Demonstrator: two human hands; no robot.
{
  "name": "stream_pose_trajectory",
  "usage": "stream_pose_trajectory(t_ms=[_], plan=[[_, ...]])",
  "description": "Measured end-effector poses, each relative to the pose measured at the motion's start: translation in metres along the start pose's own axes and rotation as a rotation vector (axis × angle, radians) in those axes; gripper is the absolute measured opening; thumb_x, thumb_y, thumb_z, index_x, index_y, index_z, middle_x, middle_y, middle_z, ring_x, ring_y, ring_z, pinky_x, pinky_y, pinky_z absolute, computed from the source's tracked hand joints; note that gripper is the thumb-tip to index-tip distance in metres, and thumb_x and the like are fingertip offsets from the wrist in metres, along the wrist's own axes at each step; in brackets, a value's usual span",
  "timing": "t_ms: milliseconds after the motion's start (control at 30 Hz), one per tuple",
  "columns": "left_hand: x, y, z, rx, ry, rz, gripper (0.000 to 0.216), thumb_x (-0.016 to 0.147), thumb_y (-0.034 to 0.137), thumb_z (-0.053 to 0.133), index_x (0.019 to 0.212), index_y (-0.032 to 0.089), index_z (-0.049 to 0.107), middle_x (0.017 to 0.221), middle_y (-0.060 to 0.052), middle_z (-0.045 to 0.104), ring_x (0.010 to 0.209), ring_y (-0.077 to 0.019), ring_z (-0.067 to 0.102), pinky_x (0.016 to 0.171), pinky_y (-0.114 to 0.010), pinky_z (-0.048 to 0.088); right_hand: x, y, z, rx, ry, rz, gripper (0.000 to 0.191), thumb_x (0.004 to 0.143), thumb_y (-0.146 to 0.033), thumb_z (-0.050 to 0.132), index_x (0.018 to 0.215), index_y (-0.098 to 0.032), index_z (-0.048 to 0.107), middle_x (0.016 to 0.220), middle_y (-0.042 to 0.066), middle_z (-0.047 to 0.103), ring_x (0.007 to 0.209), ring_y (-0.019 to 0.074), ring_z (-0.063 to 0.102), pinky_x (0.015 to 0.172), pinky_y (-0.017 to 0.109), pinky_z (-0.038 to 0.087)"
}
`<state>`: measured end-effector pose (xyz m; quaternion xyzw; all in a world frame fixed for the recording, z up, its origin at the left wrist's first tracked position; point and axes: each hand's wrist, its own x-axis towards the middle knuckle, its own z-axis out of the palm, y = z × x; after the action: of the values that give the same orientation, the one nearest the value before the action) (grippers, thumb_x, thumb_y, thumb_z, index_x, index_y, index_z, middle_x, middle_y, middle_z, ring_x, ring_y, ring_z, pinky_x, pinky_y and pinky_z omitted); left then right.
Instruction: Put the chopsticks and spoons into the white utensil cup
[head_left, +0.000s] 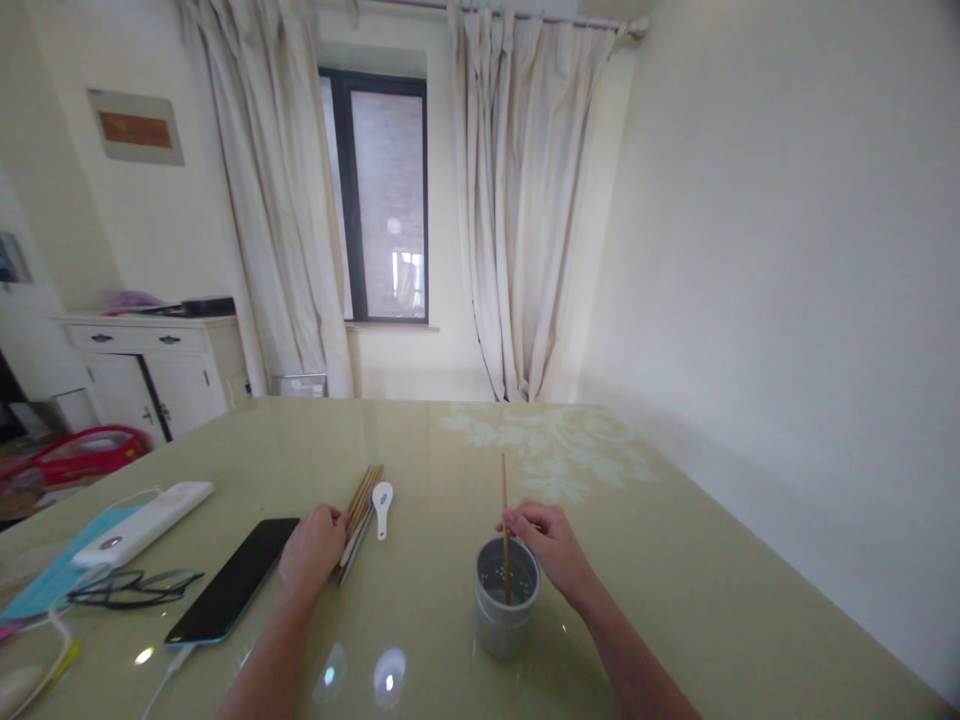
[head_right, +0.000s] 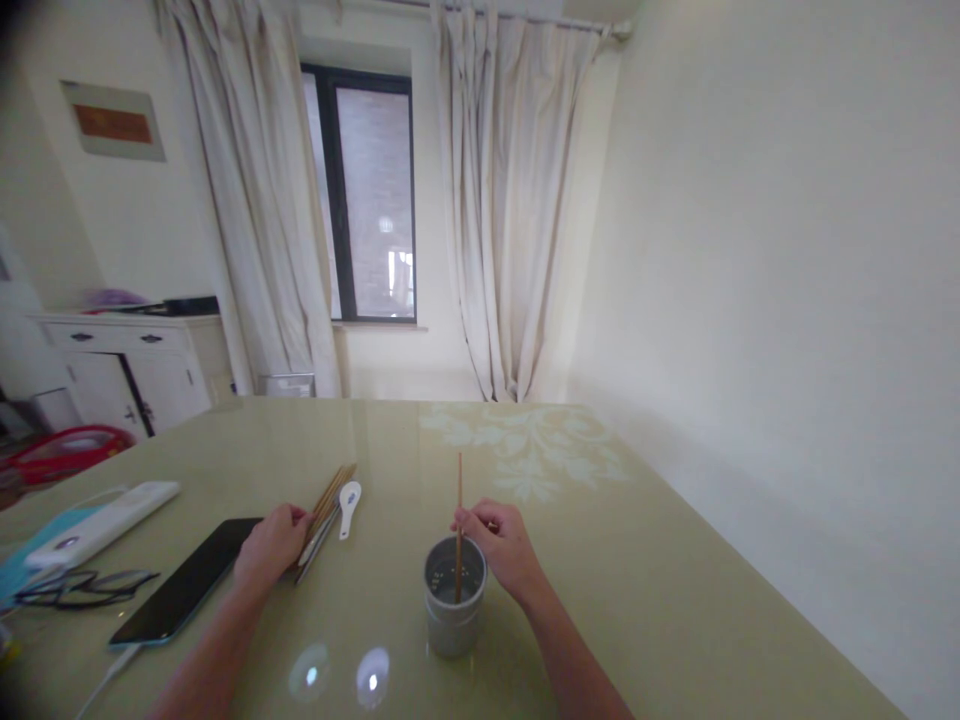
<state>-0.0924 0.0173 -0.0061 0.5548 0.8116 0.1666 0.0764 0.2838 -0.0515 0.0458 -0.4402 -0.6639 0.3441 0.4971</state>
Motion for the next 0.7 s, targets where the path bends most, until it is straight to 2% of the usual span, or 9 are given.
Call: stream_pose_trajectory(t_ms=[167, 233, 333, 400, 467, 533, 567, 633, 700], plan=[[-0.006, 0.002, -0.008, 0.041, 0.037, 0.043, 0.042, 0.105, 0.028, 0.035, 0.112, 0.011, 0.073, 0.111, -0.022, 0.078, 0.113, -0.0363, 0.072, 0.094, -0.042, 0.052, 0.002, 0.0, -0.002, -0.021, 0.045, -0.021, 0.067, 0.095, -0.076, 0.061, 0.073, -0.017, 0.082, 0.073, 0.006, 0.071, 0.065, 0.0181, 0.061, 0.064, 0.031, 0.046], [-0.012, 0.01, -0.015, 0.008, 0.173, 0.062, 0.046, 0.106, 0.027, 0.03, 0.117, 0.008, 0.071, 0.113, -0.024, 0.075, 0.113, -0.0358, 0.071, 0.096, -0.043, 0.051, 0.003, 0.0, -0.002, -0.037, 0.105, -0.04, 0.066, 0.095, -0.077, 0.059, 0.079, -0.017, 0.083, 0.073, 0.006, 0.07, 0.068, 0.0194, 0.061, 0.064, 0.031, 0.046], [-0.033, 0.038, -0.022, -0.247, 0.439, 0.149, 0.048, 0.108, 0.036, 0.028, 0.122, 0.01, 0.065, 0.116, -0.022, 0.072, 0.098, -0.0312, 0.073, 0.083, -0.041, 0.056, 0.002, -0.002, -0.002, -0.05, 0.231, -0.055, 0.058, 0.093, -0.073, 0.066, 0.087, -0.017, 0.08, 0.074, 0.004, 0.068, 0.068, 0.0195, 0.059, 0.062, 0.03, 0.046], [-0.057, 0.064, -0.02, -0.487, 0.524, 0.331, 0.043, 0.109, 0.041, 0.035, 0.12, 0.012, 0.064, 0.106, -0.016, 0.074, 0.081, -0.0252, 0.073, 0.072, -0.036, 0.058, -0.002, -0.006, -0.003, -0.055, 0.325, -0.092, 0.05, 0.093, -0.067, 0.071, 0.092, -0.018, 0.077, 0.07, 0.001, 0.063, 0.063, 0.0174, 0.054, 0.058, 0.028, 0.043], [-0.086, 0.091, -0.014, -0.625, 0.528, 0.654, 0.031, 0.109, 0.038, 0.044, 0.115, 0.018, 0.067, 0.093, -0.008, 0.075, 0.074, -0.0201, 0.073, 0.069, -0.03, 0.059, -0.008, -0.011, -0.003, -0.055, 0.37, -0.191, 0.043, 0.095, -0.062, 0.072, 0.095, -0.019, 0.076, 0.067, -0.001, 0.057, 0.06, 0.0162, 0.051, 0.056, 0.027, 0.042], [-0.115, 0.113, -0.006, -0.631, 0.501, 1.018, 0.023, 0.108, 0.028, 0.05, 0.118, 0.022, 0.07, 0.091, -0.005, 0.076, 0.076, -0.0168, 0.074, 0.068, -0.025, 0.059, -0.014, -0.017, -0.003, -0.042, 0.324, -0.31, 0.039, 0.096, -0.059, 0.071, 0.1, -0.02, 0.077, 0.07, 0.0, 0.06, 0.063, 0.0171, 0.054, 0.06, 0.027, 0.045], [-0.126, 0.12, -0.003, -0.607, 0.485, 1.142, 0.025, 0.108, 0.024, 0.051, 0.125, 0.023, 0.07, 0.094, -0.005, 0.077, 0.076, -0.0157, 0.075, 0.068, -0.023, 0.058, -0.017, -0.02, -0.002, -0.023, 0.276, -0.348, 0.038, 0.097, -0.057, 0.07, 0.102, -0.02, 0.079, 0.074, 0.001, 0.063, 0.067, 0.0179, 0.057, 0.063, 0.028, 0.048], [-0.142, 0.129, 0.001, -0.597, 0.464, 1.248, 0.035, 0.108, 0.018, 0.05, 0.139, 0.024, 0.064, 0.096, -0.006, 0.077, 0.077, -0.0146, 0.074, 0.067, -0.021, 0.058, -0.021, -0.024, 0.0, 0.047, 0.172, -0.343, 0.036, 0.101, -0.054, 0.067, 0.103, -0.021, 0.08, 0.078, 0.003, 0.068, 0.07, 0.0186, 0.061, 0.065, 0.029, 0.05], [-0.148, 0.128, 0.001, -0.598, 0.432, 1.248, 0.042, 0.107, 0.016, 0.049, 0.147, 0.024, 0.059, 0.099, -0.008, 0.077, 0.08, -0.0148, 0.074, 0.071, -0.021, 0.059, -0.021, -0.027, 0.002, 0.158, 0.109, -0.265, 0.034, 0.103, -0.051, 0.065, 0.099, -0.021, 0.08, 0.074, 0.003, 0.068, 0.065, 0.017, 0.061, 0.061, 0.027, 0.049]])
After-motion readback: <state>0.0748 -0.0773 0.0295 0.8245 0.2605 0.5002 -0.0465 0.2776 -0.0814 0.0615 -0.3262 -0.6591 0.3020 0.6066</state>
